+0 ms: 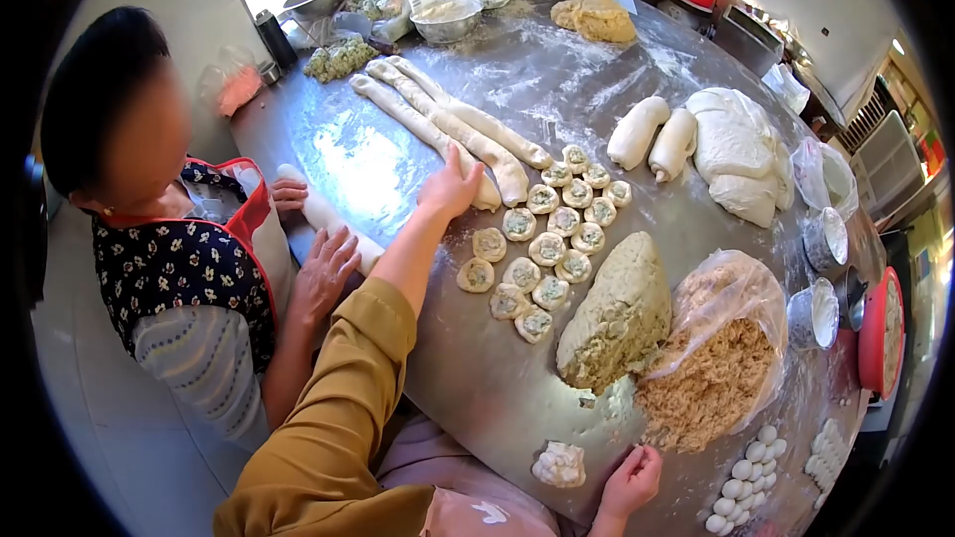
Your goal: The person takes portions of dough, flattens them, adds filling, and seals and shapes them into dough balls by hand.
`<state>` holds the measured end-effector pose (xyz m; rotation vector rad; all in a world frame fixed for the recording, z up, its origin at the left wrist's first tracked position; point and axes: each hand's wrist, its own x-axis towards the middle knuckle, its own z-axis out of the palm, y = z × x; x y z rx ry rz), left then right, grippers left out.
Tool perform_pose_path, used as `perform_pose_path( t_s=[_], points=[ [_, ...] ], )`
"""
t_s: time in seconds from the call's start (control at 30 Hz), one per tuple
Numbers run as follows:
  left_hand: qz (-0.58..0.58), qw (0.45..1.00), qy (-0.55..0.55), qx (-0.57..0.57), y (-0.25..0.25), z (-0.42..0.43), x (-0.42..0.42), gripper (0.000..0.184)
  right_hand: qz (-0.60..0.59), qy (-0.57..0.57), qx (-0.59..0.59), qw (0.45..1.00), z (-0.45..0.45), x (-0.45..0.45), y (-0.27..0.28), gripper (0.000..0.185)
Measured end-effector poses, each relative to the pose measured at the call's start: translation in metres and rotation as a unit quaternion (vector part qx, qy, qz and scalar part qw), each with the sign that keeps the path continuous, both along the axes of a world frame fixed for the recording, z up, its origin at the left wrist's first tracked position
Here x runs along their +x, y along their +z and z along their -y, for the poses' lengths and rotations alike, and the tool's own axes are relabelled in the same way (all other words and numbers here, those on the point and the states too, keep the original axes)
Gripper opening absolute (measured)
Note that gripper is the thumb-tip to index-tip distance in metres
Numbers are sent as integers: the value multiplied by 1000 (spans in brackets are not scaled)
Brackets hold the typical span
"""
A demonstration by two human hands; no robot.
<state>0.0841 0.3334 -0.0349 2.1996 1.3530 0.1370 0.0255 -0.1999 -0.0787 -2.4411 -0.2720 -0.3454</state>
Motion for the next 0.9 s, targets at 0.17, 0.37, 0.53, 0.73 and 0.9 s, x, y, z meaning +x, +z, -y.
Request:
perform_pose_path(
  t_s=[0.17, 0.37, 0.53, 0.73, 0.9],
  points=[
    [57, 997, -51, 7, -1, 0, -26, 71, 6, -5, 1, 1000, -5, 0, 5, 11],
    [62, 993, -45, 87, -12, 96, -72, 58, 6, -4, -13, 1000, -8, -3, 10, 11],
    [108, 975, -117, 157, -26, 133, -96, 33, 23, 5, 11, 1000, -9, 1, 7, 11],
    [237, 964, -94, 70, -11, 155, -99, 25, -8, 54, 101, 993, -28, 14, 32, 14],
    [442, 758, 12, -480, 10, 191, -126, 24, 83, 188, 48, 978, -78, 45, 61, 36]
  ],
)
